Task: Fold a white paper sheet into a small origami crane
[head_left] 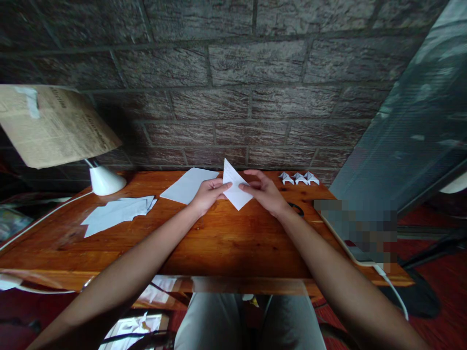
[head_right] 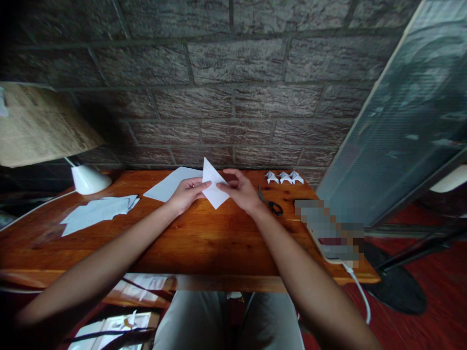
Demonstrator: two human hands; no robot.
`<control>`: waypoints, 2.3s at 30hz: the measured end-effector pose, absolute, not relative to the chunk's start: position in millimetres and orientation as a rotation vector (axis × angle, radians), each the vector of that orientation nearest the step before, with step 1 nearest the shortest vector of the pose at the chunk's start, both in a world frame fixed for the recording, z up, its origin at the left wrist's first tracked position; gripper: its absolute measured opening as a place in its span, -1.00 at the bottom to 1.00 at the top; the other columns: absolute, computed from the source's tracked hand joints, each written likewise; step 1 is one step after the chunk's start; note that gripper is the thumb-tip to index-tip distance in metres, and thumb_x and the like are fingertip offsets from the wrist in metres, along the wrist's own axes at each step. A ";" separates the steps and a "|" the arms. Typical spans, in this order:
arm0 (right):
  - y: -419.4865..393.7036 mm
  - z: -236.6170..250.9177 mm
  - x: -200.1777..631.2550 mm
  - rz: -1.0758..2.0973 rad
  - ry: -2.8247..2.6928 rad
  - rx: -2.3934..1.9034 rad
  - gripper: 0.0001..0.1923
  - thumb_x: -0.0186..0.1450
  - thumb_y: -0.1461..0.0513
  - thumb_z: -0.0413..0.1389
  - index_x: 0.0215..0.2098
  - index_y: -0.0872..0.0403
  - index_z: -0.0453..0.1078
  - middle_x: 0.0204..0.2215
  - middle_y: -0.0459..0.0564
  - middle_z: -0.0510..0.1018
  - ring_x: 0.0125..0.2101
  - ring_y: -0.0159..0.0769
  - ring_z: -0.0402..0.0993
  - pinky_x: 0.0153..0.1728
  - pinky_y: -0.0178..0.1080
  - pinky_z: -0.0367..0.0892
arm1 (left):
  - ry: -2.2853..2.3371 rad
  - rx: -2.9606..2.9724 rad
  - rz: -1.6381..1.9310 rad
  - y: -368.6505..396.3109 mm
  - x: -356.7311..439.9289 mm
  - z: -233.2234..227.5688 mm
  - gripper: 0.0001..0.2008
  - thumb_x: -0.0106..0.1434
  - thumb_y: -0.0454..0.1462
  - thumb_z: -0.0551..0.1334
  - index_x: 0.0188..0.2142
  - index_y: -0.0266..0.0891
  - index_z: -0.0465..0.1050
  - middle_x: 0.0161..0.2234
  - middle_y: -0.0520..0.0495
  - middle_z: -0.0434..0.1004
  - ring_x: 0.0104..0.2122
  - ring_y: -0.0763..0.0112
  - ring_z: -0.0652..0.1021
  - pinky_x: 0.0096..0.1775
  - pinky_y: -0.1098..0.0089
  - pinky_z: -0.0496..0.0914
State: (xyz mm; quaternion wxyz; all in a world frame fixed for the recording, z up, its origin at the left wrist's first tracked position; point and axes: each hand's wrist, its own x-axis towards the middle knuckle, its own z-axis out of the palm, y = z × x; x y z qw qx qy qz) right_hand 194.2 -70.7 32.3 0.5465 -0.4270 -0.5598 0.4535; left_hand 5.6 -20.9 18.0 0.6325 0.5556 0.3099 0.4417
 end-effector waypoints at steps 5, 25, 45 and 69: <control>-76.1 32.9 194.7 1.110 -1.693 -0.889 -0.48 0.06 0.20 0.33 -0.01 0.00 0.38 -0.33 -0.12 0.58 -0.36 -0.33 0.51 -0.33 -0.29 0.41 | 0.739 1.161 1.074 -15.9 1.9 20.6 -0.57 -0.10 -0.11 0.51 -0.28 -0.32 0.60 -0.27 -0.15 0.65 -0.32 0.36 0.60 -0.18 0.33 0.49; -74.6 34.3 197.7 0.470 -1.888 -0.934 -0.71 0.20 0.19 0.26 -0.09 -0.08 0.57 -0.03 0.02 0.57 -0.06 -0.17 0.51 -0.03 -0.14 0.37 | 0.670 1.120 1.039 -12.3 0.8 18.5 -0.61 -0.07 -0.18 0.51 -0.23 -0.29 0.62 -0.23 -0.16 0.67 -0.31 0.40 0.61 -0.15 0.36 0.49; -64.7 22.6 193.4 0.708 -1.560 -1.098 -0.60 0.06 -0.08 0.31 -0.34 0.05 0.50 -0.47 -0.10 0.57 -0.45 -0.34 0.43 -0.40 -0.30 0.30 | 0.634 1.171 0.906 -18.9 2.4 23.0 -0.62 0.00 -0.25 0.47 -0.15 -0.28 0.58 -0.15 -0.14 0.64 -0.25 0.39 0.61 -0.21 0.43 0.52; -69.6 23.8 182.6 0.753 -1.405 -1.101 -0.48 0.09 -0.05 0.30 -0.09 0.01 0.34 -0.44 -0.10 0.58 -0.44 -0.29 0.49 -0.40 -0.27 0.35 | 0.561 1.055 1.140 -26.9 10.2 25.7 -0.65 -0.05 -0.22 0.50 -0.23 -0.23 0.60 -0.25 -0.06 0.66 -0.26 0.41 0.60 -0.04 0.29 0.45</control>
